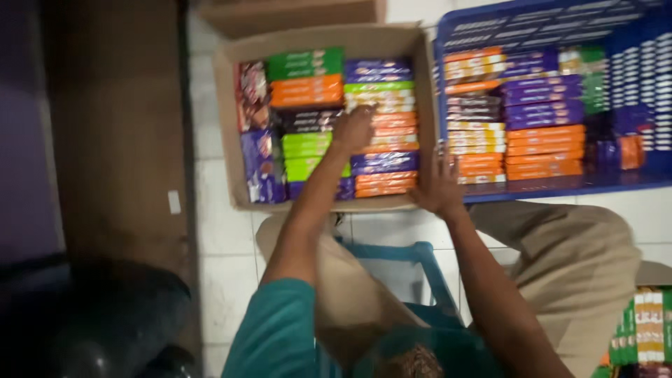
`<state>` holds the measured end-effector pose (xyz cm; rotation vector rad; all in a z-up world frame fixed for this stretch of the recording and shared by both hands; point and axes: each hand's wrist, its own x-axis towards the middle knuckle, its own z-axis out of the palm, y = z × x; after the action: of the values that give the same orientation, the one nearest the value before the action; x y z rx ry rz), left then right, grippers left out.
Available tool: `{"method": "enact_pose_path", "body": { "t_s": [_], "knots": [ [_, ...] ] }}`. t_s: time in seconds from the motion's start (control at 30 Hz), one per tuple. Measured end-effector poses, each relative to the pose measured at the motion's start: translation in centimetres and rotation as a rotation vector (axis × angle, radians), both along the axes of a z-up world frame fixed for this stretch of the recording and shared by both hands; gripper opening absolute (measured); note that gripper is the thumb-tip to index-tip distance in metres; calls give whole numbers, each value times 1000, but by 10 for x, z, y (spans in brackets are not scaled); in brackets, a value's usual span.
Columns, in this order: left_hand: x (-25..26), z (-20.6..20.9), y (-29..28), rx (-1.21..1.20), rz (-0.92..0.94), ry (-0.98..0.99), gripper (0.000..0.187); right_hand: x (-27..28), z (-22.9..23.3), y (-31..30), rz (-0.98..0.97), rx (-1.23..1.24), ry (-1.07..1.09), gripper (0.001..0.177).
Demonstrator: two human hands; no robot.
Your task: The person transfers stacks of packaged snacks from a cardboard box into a blue plastic basket. They arrange the items by color and type, filling the basket systematically.
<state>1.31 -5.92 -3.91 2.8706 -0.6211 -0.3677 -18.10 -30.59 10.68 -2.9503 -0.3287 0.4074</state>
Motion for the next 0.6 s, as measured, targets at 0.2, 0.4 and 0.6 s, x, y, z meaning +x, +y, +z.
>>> {"method": "enact_pose_path", "body": {
  "t_s": [0.2, 0.4, 0.6],
  "knots": [
    [31, -34, 144, -107, 141, -594, 57, 9, 23, 3, -228, -54, 382, 128],
    [52, 77, 150, -2, 214, -175, 74, -8, -1, -17, -83, 33, 64, 125],
    [42, 73, 141, 133, 164, 26, 102, -9, 6, -17, 85, 77, -209, 113]
  ]
}}
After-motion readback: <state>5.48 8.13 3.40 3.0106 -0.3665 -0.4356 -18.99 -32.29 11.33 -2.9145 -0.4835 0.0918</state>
